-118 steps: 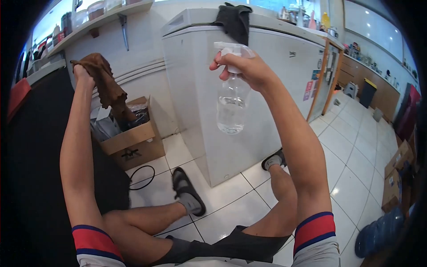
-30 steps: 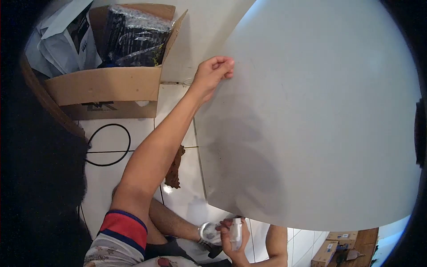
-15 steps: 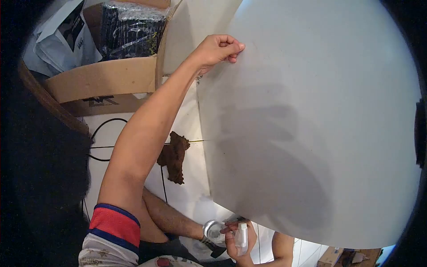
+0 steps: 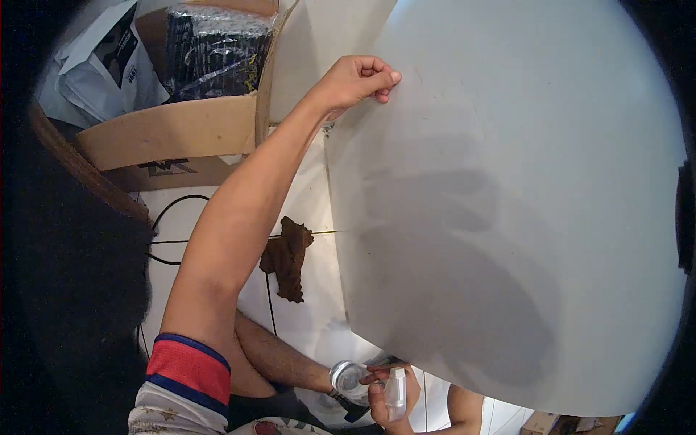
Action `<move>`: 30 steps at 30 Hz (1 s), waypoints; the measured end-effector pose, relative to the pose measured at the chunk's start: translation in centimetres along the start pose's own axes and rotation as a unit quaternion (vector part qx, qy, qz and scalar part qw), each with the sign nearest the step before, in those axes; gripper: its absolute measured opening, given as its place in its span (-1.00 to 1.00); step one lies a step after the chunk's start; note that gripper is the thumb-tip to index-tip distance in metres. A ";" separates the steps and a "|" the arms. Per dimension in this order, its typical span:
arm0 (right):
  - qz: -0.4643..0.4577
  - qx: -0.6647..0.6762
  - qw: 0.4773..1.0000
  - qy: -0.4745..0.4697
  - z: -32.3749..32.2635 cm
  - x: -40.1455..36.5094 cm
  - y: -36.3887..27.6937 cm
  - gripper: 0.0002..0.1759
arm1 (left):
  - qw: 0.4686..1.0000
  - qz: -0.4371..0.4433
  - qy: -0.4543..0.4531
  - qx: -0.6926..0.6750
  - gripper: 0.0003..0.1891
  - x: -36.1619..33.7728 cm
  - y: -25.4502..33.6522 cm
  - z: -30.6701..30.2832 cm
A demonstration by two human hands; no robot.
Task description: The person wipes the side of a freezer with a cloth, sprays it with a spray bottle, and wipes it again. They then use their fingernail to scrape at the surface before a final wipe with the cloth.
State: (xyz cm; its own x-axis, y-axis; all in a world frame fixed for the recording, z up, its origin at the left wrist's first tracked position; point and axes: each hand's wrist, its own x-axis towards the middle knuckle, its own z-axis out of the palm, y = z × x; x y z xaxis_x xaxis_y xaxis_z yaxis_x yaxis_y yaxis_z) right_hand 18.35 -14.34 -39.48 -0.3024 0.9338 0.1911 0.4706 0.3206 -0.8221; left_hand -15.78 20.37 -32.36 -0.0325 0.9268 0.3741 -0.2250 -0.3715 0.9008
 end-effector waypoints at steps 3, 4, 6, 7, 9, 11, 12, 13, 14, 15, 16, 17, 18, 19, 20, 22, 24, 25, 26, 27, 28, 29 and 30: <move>-0.014 -0.033 0.999 -0.015 0.2 0.0 -0.2 -0.63 | 1.000 -0.001 -0.003 -0.005 -0.76 0.0 -0.1 -0.1; 0.015 0.008 1.000 0.001 0.4 -0.2 -0.3 -0.63 | 1.000 -0.002 -0.007 -0.009 -0.76 0.0 -0.2 -0.2; 0.043 0.047 0.998 0.017 0.4 -0.5 -0.3 -0.63 | 0.999 -0.016 -0.002 -0.035 -0.76 0.0 -0.2 -0.2; 0.033 0.034 0.999 0.007 0.3 -0.6 0.0 -0.64 | 0.998 -0.032 0.002 -0.060 -0.76 0.0 -0.2 -0.1; 0.026 0.020 0.999 -0.003 0.1 -0.8 0.2 -0.64 | 0.998 -0.037 -0.007 -0.044 -0.77 0.2 -0.2 -0.2; 0.013 0.015 1.000 -0.009 0.0 -0.9 0.4 -0.65 | 0.999 -0.042 -0.014 -0.027 -0.77 0.4 -0.1 -0.5; 0.015 0.016 1.000 -0.009 0.0 -0.9 0.5 -0.65 | 0.999 -0.043 -0.020 -0.019 -0.76 0.4 0.1 -0.5; 0.020 0.023 0.999 -0.014 -0.2 -1.0 0.5 -0.66 | 0.999 -0.044 -0.024 -0.011 -0.76 0.5 0.2 -0.6; 0.025 0.031 0.999 -0.019 -0.3 -1.0 0.6 -0.66 | 0.999 -0.045 -0.024 -0.009 -0.76 0.6 0.2 -0.7; 0.026 0.033 0.999 -0.020 -0.2 -0.9 0.5 -0.66 | 0.998 -0.046 -0.037 0.005 -0.76 0.7 0.3 -0.9; 0.010 -0.037 0.999 -0.011 -0.1 -1.0 0.4 -0.70 | 0.998 -0.047 -0.048 0.018 -0.75 0.7 0.3 -1.0; -0.007 -0.106 0.994 -0.002 0.1 -0.9 0.1 -0.71 | 0.998 -0.048 -0.048 0.019 -0.75 0.8 0.2 -1.1; -0.006 -0.104 0.995 -0.003 0.2 -0.7 -0.2 -0.71 | 0.997 -0.045 -0.056 0.015 -0.76 0.9 0.1 -1.2; 0.004 -0.101 0.995 0.012 0.2 -0.4 -0.7 -0.70 | 0.997 -0.042 -0.065 0.011 -0.76 1.0 0.0 -1.3; 0.015 -0.098 0.995 0.028 0.3 -0.1 -0.9 -0.67 | 0.997 -0.043 -0.064 0.012 -0.76 0.9 0.1 -1.2; 0.003 -0.088 0.996 0.018 0.1 0.0 -0.6 -0.67 | 0.998 -0.038 -0.048 0.010 -0.77 0.8 0.1 -1.0; -0.010 -0.080 0.997 0.009 0.1 0.4 -1.0 -0.68 | 0.998 -0.039 -0.044 0.003 -0.77 0.9 -0.2 -1.0; 0.004 -0.064 0.998 0.007 0.2 0.7 -1.5 -0.68 | 0.998 -0.038 -0.041 -0.004 -0.77 1.0 -0.3 -1.1; 0.017 -0.049 0.999 0.006 0.2 0.9 -1.8 -0.67 | 0.998 -0.038 -0.041 -0.004 -0.77 0.9 -0.3 -1.0; 0.016 -0.050 0.999 0.006 0.2 1.0 -1.7 -0.67 | 0.998 -0.035 -0.052 -0.014 -0.76 0.8 -0.3 -1.0; -0.005 -0.048 0.999 0.006 0.1 1.0 -1.5 -0.68 | 0.997 -0.031 -0.064 -0.024 -0.75 0.8 -0.2 -1.0; -0.026 -0.046 0.999 0.007 0.1 0.9 -1.3 -0.68 | 0.997 -0.030 -0.065 -0.024 -0.75 0.9 -0.1 -1.0; -0.026 -0.046 0.999 0.008 0.1 0.7 -1.1 -0.68 | 0.997 -0.037 -0.068 -0.009 -0.74 1.0 0.0 -1.1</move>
State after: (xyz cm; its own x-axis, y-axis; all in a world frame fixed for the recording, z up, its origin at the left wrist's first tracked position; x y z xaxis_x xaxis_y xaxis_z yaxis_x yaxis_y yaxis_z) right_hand 17.49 -14.05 -38.47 -0.3145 0.9180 0.2415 0.5293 0.3808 -0.7582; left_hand -16.90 21.38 -32.17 0.1174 0.9348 0.3352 -0.2397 -0.3009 0.9230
